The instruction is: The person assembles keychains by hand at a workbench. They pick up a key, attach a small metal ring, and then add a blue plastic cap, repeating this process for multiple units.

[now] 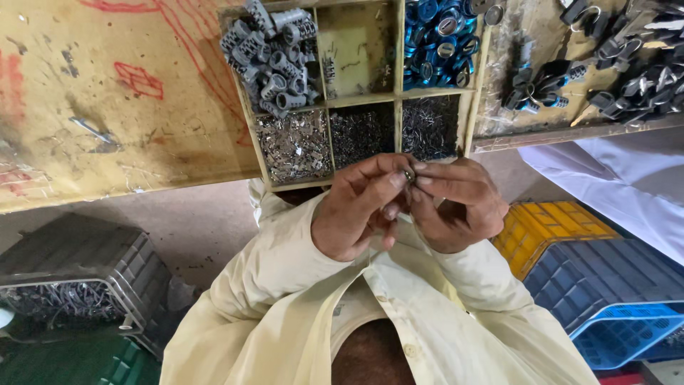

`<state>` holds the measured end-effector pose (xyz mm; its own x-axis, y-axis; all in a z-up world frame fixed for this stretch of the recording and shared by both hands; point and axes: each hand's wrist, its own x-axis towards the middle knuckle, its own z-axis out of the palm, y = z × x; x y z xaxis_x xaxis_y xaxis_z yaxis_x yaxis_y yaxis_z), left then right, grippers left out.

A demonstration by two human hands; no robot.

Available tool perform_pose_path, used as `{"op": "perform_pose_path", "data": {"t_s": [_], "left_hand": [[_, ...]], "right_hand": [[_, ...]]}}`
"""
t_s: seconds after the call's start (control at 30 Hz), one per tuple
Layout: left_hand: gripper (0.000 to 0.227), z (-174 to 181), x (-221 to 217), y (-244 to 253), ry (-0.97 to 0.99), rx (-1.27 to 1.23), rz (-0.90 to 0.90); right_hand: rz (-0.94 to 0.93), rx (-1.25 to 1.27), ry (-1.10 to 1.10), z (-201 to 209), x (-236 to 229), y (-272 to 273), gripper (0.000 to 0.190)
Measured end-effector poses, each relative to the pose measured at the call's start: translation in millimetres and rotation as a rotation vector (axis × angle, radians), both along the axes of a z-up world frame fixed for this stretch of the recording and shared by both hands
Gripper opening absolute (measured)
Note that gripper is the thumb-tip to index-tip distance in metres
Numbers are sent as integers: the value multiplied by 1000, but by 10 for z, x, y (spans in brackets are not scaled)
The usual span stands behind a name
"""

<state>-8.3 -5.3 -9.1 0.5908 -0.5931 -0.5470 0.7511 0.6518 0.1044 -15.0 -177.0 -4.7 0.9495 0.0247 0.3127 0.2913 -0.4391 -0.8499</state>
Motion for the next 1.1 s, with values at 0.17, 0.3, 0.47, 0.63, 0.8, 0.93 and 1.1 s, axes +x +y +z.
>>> {"op": "perform_pose_path", "data": {"t_s": [0.17, 0.3, 0.47, 0.63, 0.8, 0.93, 1.1], "left_hand": [[24, -98, -83, 10, 31, 5, -4], [24, -103, -76, 26, 43, 11, 0], [23, -77, -61, 72, 87, -17, 2], [26, -31, -56, 72, -9, 184, -8], [24, -15, -61, 119, -116, 169, 66], [24, -35, -45, 186, -22, 63, 84], [15, 30, 13, 456, -180, 231, -2]], "right_hand": [[-38, -61, 17, 5, 15, 38, 22], [-63, -33, 58, 11, 21, 90, 18], [-46, 8, 79, -8, 29, 126, 18], [-35, -18, 43, -5, 38, 137, 19], [-41, 44, 28, -20, 55, 237, 16], [-14, -71, -1, 28, 61, 295, 19], [277, -127, 70, 197, 269, 223, 28]]}}
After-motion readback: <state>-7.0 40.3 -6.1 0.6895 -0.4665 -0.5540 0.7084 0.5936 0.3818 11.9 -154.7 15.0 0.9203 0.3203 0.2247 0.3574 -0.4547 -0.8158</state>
